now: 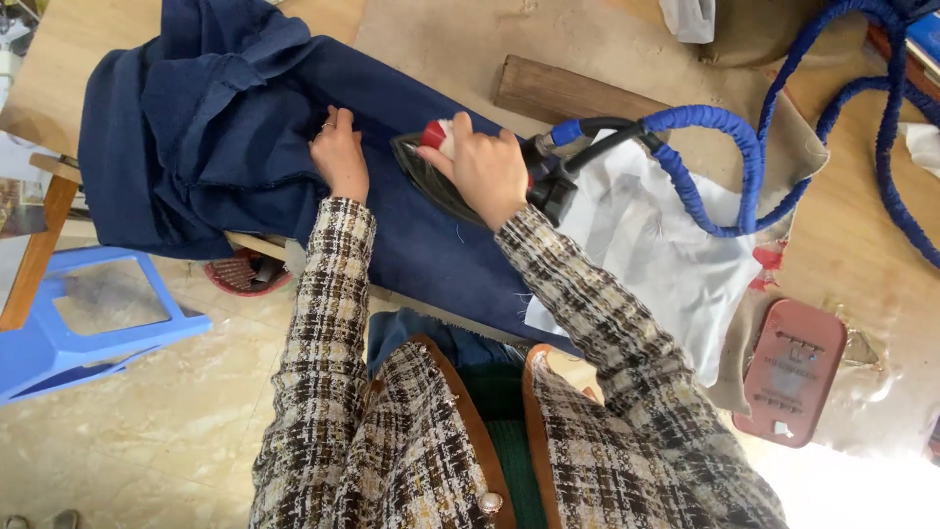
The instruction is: Pressing seams on a blue garment using a steam iron and a wooden clapper on a workbench.
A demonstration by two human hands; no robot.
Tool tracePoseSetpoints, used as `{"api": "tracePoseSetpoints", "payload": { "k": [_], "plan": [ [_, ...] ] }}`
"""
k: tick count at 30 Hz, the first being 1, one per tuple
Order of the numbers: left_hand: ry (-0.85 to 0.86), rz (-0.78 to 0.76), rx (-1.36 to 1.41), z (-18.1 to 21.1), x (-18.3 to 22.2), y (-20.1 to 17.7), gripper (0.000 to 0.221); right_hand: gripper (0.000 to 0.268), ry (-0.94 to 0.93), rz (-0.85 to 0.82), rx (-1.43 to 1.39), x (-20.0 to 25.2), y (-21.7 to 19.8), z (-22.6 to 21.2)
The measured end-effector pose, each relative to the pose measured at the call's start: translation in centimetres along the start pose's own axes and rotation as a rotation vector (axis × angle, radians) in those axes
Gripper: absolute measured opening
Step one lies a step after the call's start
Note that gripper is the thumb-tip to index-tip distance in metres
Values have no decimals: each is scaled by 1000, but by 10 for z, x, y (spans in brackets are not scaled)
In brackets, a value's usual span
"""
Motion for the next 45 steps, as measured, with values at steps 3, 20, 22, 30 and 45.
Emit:
{"api": "tracePoseSetpoints", "payload": {
  "k": [3, 20, 22, 30, 45],
  "plan": [
    [-7, 4, 56, -5, -2, 9, 34, 57, 15, 4, -33, -11, 11, -7],
    [42, 15, 69, 3, 0, -2, 44, 57, -23, -203, 110, 92, -8, 94],
    [45, 6, 34, 6, 1, -3, 48, 56, -18, -227, 109, 117, -18, 118],
    [64, 0, -21, 1, 2, 9, 51, 62, 90, -341, 195, 211, -28, 199],
    [282, -72, 75, -2, 18, -29, 25, 56, -1, -165, 52, 96, -14, 91]
  ]
}}
Point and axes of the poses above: each hand's wrist, its own x-axis away from the middle knuckle, its own y-axis out of the palm, z = x × y, the point moved 7 cm from there along -x, towards the middle knuckle, and after that the axes turned 15 degrees about x, right-handed, at the moved point
